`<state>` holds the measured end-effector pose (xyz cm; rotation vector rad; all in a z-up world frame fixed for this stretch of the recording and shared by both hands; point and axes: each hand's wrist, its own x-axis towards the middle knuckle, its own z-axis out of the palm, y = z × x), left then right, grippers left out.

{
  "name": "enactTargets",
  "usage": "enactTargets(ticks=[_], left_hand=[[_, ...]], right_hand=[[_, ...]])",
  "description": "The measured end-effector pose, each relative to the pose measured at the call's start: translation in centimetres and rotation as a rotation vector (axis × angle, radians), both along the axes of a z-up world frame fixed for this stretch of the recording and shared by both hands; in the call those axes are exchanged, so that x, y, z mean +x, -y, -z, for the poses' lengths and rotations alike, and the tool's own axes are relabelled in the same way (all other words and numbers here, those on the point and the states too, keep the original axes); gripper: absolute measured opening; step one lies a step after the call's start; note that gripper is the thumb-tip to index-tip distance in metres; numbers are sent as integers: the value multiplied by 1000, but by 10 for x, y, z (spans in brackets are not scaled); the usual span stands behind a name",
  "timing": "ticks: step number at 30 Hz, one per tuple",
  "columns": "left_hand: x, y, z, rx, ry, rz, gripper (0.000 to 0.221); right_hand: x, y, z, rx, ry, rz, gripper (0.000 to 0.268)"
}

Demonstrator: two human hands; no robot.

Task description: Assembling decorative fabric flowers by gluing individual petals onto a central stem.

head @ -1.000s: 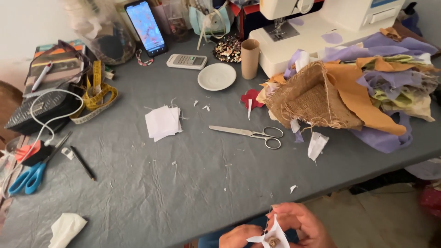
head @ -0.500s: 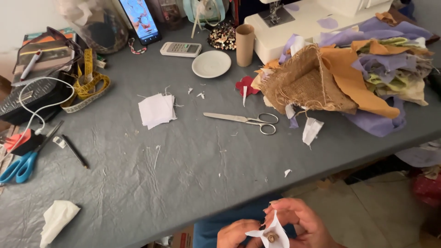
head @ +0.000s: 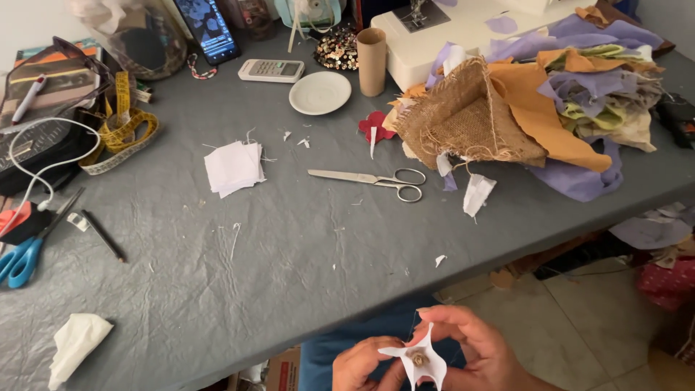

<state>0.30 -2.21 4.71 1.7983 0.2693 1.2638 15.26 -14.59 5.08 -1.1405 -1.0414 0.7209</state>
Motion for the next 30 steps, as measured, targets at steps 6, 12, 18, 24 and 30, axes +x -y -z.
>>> enactTargets(ticks=[6,12,18,24,30], left_hand=[[-11,-8,11,-4,-29,25,19],[-26,-10,8,-34,-300,167,25],[-24,-9,3,-106,-258,156,31],[-23,-11,10,-253,-171,177,58],[-27,-23,-4,-160,-174,295,56]], right_hand=[[1,-6,6,88,114,25,56],[5,-1,1,17,159,-79,55],[4,-7,7,48,109,-91,48],[6,-13,11,54,140,-46,53],[7,-20,13,129,58,-93,50]])
